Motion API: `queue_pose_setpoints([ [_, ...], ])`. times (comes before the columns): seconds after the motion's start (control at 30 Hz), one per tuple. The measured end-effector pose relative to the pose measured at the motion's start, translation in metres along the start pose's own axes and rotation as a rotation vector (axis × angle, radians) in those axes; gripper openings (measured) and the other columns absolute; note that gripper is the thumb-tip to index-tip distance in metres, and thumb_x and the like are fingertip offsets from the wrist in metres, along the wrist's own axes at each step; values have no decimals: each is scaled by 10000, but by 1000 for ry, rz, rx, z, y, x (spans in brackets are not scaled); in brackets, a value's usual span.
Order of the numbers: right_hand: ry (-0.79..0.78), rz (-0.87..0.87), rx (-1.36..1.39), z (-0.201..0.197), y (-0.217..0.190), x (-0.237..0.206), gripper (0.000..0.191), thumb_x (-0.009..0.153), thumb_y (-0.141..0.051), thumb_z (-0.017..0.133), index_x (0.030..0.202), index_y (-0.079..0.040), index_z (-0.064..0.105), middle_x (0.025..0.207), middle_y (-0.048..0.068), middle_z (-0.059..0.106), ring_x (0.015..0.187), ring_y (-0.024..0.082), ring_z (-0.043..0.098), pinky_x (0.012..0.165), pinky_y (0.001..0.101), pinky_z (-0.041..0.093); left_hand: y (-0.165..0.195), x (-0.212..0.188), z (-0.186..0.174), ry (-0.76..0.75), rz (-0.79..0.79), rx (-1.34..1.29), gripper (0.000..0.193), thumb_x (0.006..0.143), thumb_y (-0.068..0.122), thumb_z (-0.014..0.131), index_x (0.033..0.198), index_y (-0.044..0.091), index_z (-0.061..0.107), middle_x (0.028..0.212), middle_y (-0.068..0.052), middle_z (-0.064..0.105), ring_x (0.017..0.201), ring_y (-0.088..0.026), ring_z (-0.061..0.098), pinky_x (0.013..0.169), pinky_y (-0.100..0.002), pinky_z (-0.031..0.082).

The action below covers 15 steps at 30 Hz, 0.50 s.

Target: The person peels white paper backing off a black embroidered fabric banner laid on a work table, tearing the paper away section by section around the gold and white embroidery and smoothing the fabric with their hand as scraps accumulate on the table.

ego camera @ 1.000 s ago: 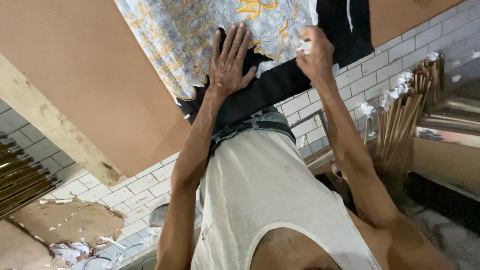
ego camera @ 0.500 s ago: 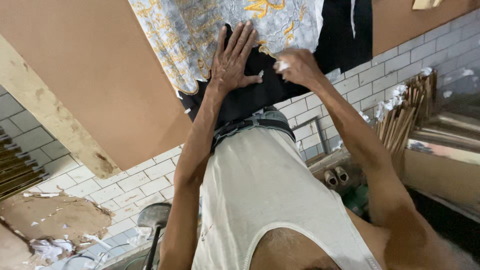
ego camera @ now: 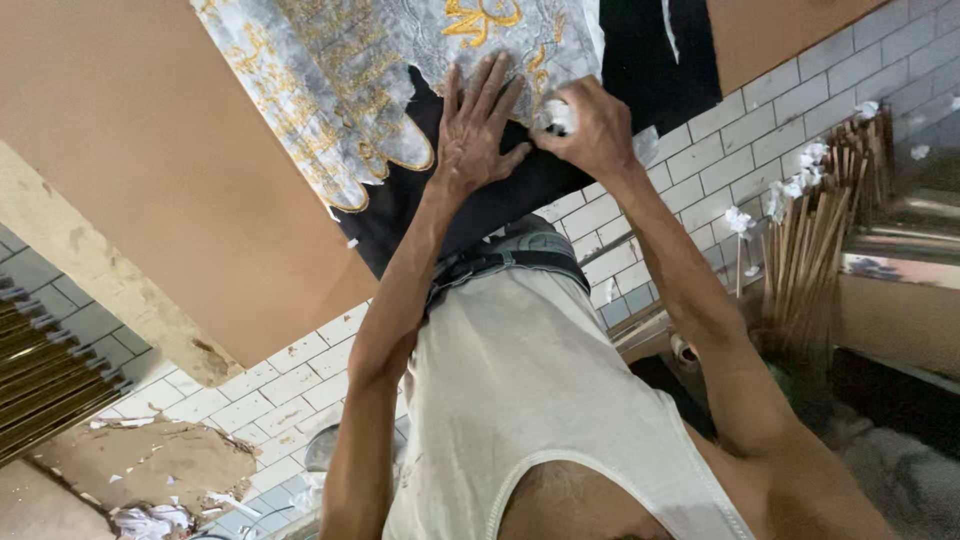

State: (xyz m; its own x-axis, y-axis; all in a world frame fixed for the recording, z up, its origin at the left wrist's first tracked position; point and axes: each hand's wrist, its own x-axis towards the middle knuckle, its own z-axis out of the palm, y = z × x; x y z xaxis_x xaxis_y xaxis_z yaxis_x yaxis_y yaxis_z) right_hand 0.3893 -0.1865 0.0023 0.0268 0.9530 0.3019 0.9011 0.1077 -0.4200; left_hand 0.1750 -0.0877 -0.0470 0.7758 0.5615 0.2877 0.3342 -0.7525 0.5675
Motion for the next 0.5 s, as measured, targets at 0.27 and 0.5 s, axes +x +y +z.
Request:
queue_pose_setpoints([
  [0.27,-75,-69,-200,26,34,3,130,893,-45,795,839,-46,677,819,96,638,694,247,675,608,381,557,5,3,-6,-70,7,29,925,883,438,769,1633,72,369,1708,-140,245,1594,-299,180,1279,-627,43],
  [0.5,-94,-94,-148,-41,77,46,195,870,-160,835,855,-22,698,917,141,691,789,289,712,694,392,590,10,14,-10,-56,-40,-18,912,838,417,788,1596,88,404,1680,-129,296,1575,-298,209,1267,-642,52],
])
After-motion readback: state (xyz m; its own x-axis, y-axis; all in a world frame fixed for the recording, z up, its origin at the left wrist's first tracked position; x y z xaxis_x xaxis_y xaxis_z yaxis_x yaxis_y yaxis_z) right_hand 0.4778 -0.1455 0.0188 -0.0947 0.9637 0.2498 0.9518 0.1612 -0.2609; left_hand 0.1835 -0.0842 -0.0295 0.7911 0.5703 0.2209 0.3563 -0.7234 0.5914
